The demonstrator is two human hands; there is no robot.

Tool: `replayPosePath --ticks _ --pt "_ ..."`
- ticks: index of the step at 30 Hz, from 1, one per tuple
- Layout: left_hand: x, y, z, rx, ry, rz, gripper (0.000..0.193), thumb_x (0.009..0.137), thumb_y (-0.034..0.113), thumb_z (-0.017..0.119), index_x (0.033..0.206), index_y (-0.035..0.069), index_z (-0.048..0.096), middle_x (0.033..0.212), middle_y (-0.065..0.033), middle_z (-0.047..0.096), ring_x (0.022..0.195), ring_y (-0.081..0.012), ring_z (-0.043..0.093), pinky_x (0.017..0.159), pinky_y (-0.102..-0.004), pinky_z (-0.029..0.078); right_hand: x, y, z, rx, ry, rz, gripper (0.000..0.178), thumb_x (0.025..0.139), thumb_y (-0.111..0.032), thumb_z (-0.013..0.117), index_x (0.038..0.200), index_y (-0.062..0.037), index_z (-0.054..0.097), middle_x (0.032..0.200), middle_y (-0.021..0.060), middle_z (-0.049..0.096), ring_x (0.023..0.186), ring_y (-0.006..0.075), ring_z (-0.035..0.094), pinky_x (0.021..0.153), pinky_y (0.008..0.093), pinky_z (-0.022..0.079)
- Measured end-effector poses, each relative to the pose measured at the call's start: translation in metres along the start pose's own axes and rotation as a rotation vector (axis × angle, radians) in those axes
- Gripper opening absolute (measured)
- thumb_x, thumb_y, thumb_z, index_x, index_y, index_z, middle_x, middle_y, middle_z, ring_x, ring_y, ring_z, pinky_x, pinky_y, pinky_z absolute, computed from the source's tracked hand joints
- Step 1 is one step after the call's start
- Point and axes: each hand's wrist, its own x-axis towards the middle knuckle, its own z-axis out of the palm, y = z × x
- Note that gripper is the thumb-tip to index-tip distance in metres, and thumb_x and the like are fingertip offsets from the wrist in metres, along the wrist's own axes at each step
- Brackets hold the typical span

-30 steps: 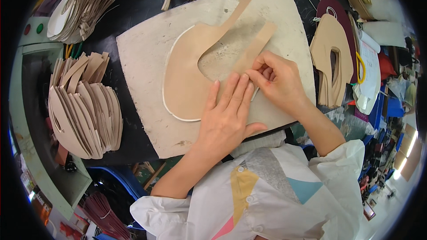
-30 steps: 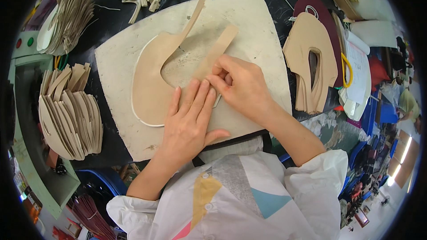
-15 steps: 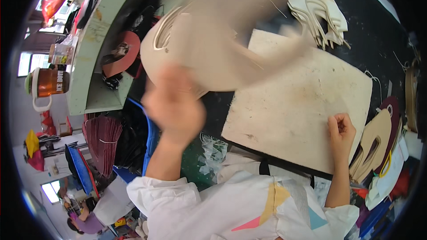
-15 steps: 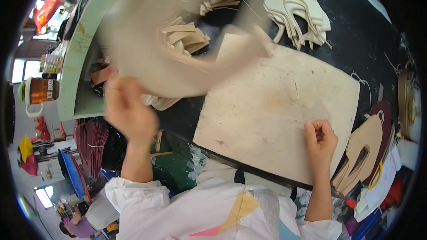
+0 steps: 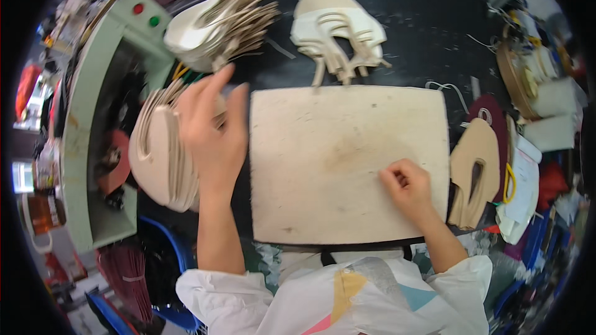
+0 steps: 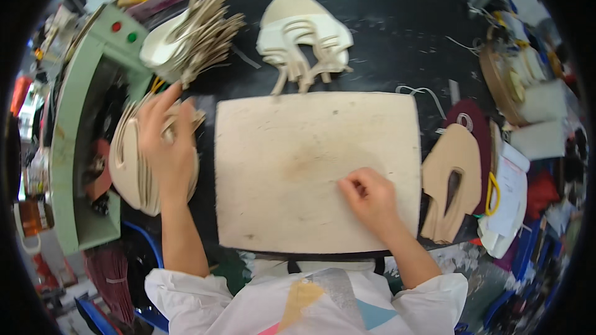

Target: The recorder is picking up shoe upper components from a stack, inspecting them, and placing them on a workspace board for organization or assembly prep.

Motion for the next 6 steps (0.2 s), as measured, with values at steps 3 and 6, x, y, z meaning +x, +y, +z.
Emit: replayPosePath --ticks 3,6 --pt "0.051 -0.003 0.116 -0.193 -0.189 0.1 0.028 0.085 0.017 0.073 0.109 0.002 0.07 0.095 -0.0112 0.067 0.083 -0.0201 0.063 0.075 -0.0287 0.05 -0.007 -0.004 -0.027 0.016 0.008 -0.056 0.011 0.081 -0.004 0.074 0.079 -0.0023 0.064 0.071 0.0078 0.064 0.058 0.0154 0.061 0.053 0.0251 0.048" --pt "0.074 -0.053 0.221 -0.083 -0.191 0.117 0.045 0.085 0.028 0.073 0.121 0.004 0.064 0.114 -0.0235 0.065 0.104 -0.0349 0.063 0.094 -0.0412 0.046 -0.019 0.006 -0.064 -0.109 0.141 -0.03 0.008 0.082 -0.006 0.075 0.081 -0.0035 0.068 0.075 0.0066 0.067 0.06 0.0186 0.064 0.056 0.0258 0.05"
